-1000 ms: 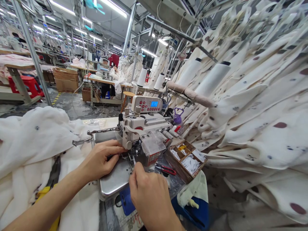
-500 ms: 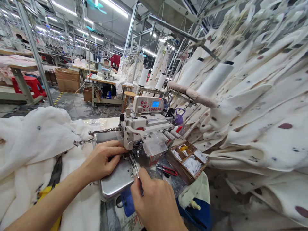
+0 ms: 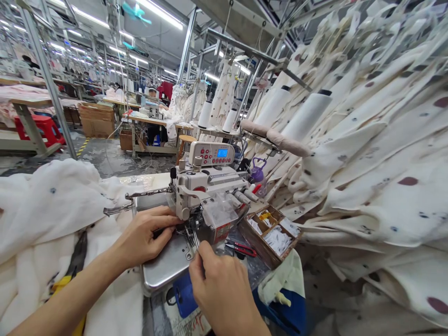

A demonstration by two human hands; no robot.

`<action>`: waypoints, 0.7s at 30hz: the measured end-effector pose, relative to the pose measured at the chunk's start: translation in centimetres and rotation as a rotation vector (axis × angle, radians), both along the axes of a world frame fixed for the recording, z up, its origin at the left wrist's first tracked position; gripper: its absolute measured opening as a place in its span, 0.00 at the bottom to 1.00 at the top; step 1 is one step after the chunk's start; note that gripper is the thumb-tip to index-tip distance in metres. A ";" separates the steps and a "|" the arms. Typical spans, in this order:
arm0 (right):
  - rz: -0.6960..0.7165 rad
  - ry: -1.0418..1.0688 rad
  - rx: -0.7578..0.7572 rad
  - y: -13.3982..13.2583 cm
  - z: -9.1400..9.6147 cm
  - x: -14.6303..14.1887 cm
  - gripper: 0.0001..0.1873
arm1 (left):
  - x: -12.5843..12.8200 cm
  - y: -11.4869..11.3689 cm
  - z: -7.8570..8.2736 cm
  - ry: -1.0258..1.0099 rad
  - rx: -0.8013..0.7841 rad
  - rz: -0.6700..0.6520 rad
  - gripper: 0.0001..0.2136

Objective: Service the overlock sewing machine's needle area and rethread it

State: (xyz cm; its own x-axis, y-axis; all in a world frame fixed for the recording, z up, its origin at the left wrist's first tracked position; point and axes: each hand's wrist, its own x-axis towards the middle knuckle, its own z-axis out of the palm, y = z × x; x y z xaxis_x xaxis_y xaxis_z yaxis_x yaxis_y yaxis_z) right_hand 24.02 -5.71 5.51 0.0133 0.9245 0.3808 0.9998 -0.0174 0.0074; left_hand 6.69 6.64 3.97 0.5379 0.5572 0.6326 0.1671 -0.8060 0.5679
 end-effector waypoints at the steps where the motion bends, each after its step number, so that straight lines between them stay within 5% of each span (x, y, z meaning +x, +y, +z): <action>1: -0.006 0.006 -0.016 0.0 0.0 0.0 0.13 | 0.0 0.0 0.0 0.000 -0.001 -0.001 0.19; 21: -0.011 -0.003 0.003 -0.1 0.4 -0.5 0.13 | 0.0 -0.1 0.2 -0.010 -0.004 0.002 0.18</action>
